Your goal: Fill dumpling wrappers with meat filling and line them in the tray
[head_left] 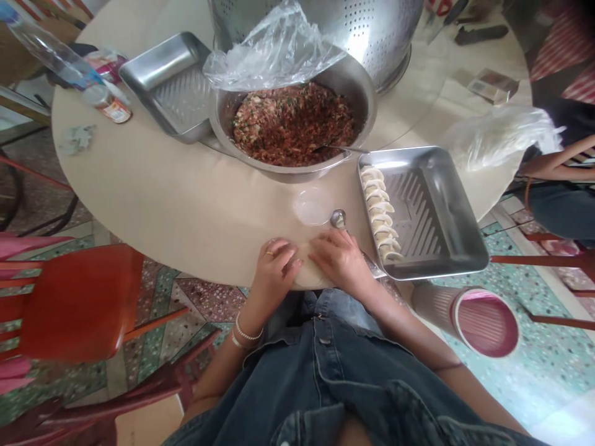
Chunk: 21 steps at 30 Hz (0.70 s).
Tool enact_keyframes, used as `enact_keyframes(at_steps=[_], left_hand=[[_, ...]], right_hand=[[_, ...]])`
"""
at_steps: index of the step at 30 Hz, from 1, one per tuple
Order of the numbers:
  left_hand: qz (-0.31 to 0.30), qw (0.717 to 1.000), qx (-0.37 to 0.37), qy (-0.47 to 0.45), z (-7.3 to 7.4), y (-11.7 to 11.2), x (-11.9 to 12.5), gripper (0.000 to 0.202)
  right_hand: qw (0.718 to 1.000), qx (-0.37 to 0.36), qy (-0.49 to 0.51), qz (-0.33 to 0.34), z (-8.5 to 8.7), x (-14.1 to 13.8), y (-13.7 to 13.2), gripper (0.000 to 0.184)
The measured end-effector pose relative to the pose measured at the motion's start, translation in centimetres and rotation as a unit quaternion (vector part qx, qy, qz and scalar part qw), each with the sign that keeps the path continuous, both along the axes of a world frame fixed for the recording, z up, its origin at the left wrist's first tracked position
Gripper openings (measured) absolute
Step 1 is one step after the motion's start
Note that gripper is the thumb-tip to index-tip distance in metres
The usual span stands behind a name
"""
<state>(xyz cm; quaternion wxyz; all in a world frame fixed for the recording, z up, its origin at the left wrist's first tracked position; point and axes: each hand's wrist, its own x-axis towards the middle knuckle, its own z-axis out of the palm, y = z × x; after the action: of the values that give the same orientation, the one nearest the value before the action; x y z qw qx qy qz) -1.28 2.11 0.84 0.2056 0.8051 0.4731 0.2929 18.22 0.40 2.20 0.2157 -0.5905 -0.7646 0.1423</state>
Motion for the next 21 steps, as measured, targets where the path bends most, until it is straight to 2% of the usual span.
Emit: enact_keyframes(at_steps=[10, 13, 17, 21], left_hand=[[0.01, 1.0, 0.001, 0.023, -0.2, -0.3, -0.4, 0.026], [0.001, 1.0, 0.001, 0.025, -0.2, -0.3, -0.4, 0.034], [-0.038, 0.999, 0.004, 0.033, -0.1, -0.1, -0.4, 0.043], [-0.116, 0.993, 0.017, -0.017, 0.0, 0.3, -0.3, 0.024]], right_hand=[[1.0, 0.01, 0.012, -0.007, 0.1, -0.3, 0.2, 0.019], [1.0, 0.013, 0.016, 0.005, 0.5, -0.4, 0.1, 0.019], [0.996, 0.015, 0.028, 0.078, 1.5, -0.5, -0.2, 0.018], [0.98, 0.025, 0.061, 0.189, 3.3, 0.3, -0.9, 0.015]])
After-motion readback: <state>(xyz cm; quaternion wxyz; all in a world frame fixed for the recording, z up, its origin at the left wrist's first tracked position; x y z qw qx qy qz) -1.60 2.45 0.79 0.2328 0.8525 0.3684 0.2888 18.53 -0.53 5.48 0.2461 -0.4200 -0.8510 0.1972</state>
